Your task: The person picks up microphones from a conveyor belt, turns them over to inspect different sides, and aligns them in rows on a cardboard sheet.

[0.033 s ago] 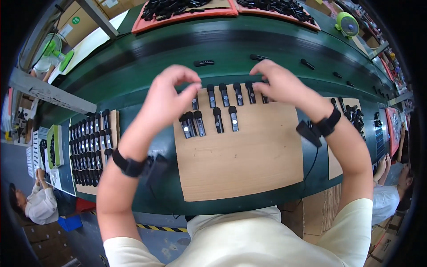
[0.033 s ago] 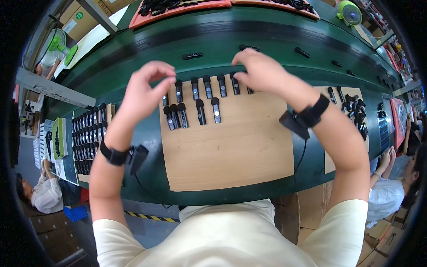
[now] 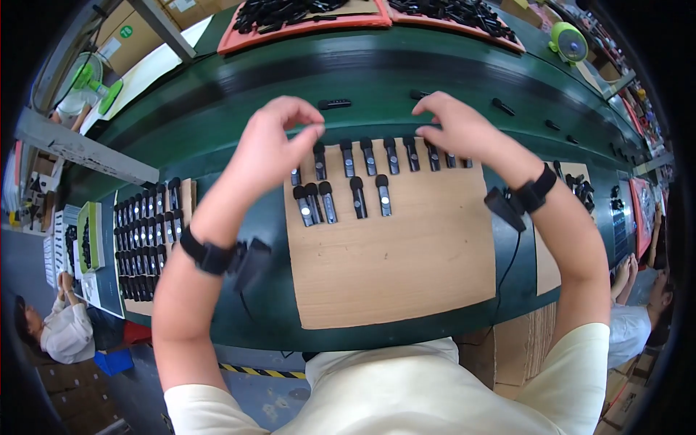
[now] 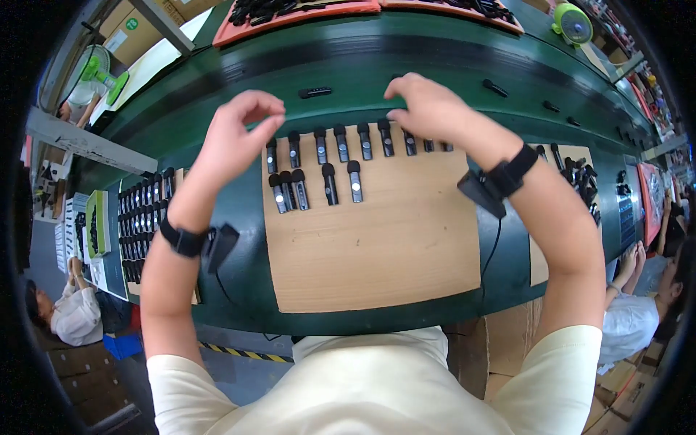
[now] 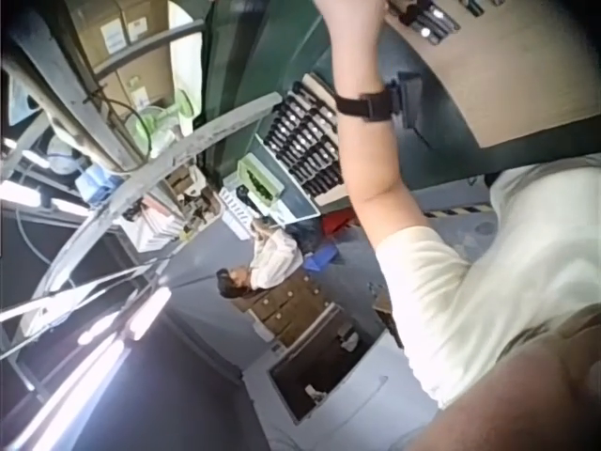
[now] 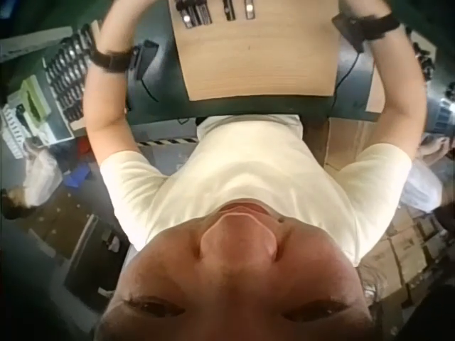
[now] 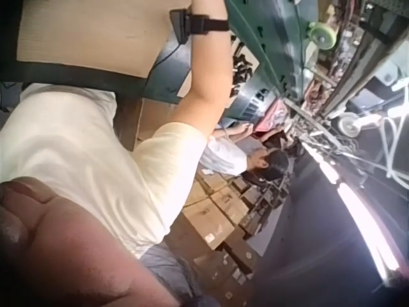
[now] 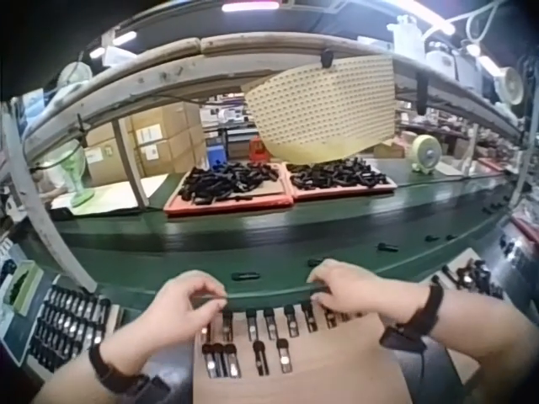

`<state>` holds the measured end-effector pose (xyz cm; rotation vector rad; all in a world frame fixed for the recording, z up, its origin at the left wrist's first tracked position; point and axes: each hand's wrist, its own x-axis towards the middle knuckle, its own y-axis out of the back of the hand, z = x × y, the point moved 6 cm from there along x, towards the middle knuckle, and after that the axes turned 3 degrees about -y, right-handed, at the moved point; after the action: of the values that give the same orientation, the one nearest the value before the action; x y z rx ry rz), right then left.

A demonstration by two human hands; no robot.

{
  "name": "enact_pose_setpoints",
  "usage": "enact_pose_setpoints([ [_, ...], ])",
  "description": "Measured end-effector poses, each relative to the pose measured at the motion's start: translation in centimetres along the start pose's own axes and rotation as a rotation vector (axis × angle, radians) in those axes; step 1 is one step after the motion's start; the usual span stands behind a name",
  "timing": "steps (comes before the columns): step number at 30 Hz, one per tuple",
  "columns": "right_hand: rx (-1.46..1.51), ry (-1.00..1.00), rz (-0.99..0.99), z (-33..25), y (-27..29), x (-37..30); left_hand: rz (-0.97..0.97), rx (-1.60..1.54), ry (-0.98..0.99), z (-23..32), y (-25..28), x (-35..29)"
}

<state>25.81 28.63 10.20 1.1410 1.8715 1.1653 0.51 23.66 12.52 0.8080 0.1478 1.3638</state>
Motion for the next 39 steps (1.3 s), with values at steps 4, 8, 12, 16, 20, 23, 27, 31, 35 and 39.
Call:
enact_pose_setpoints([
  [4, -0.180, 0.075, 0.063, 4.6, -0.1, 5.9, -0.104, 0.242, 0.131, -5.4, 0.8, 5.3],
  [8, -0.315, -0.126, -0.048, 6.3, -1.9, 8.5, -0.248, 0.269, 0.189, -11.3, -1.2, 6.9],
  [12, -0.420, -0.177, -0.081, 6.6, -3.4, 8.9, -0.337, 0.303, 0.132, -13.3, -3.6, 7.3],
  [16, -0.380, -0.091, -0.213, 5.2, -2.5, 9.3, -0.361, 0.353, 0.079, -13.2, -3.9, 7.5],
  [20, -0.207, 0.051, -0.049, 3.4, -0.1, 7.7, -0.281, 0.268, 0.156, -13.1, -2.1, 7.1],
  [23, 0.242, 0.190, 0.061, -0.5, 1.5, 2.9, -0.113, 0.153, 0.187, -11.1, 0.2, 5.5],
  [27, 0.595, 0.216, 0.017, -3.6, 1.3, -6.3, 0.164, -0.322, 0.203, -5.9, 1.9, -0.4],
  [31, 0.678, 0.209, 0.054, -4.4, -0.2, -15.0, 0.263, -0.565, 0.195, -0.8, 1.3, -8.5],
  [35, 0.925, -0.001, 0.031, -4.1, -3.3, -18.8, 0.251, -0.718, 0.236, 3.0, -1.6, -15.0],
  [39, 1.074, 0.009, 0.071, -5.9, -4.5, -20.3, 0.221, -0.711, 0.309, 5.7, -3.9, -18.6],
])
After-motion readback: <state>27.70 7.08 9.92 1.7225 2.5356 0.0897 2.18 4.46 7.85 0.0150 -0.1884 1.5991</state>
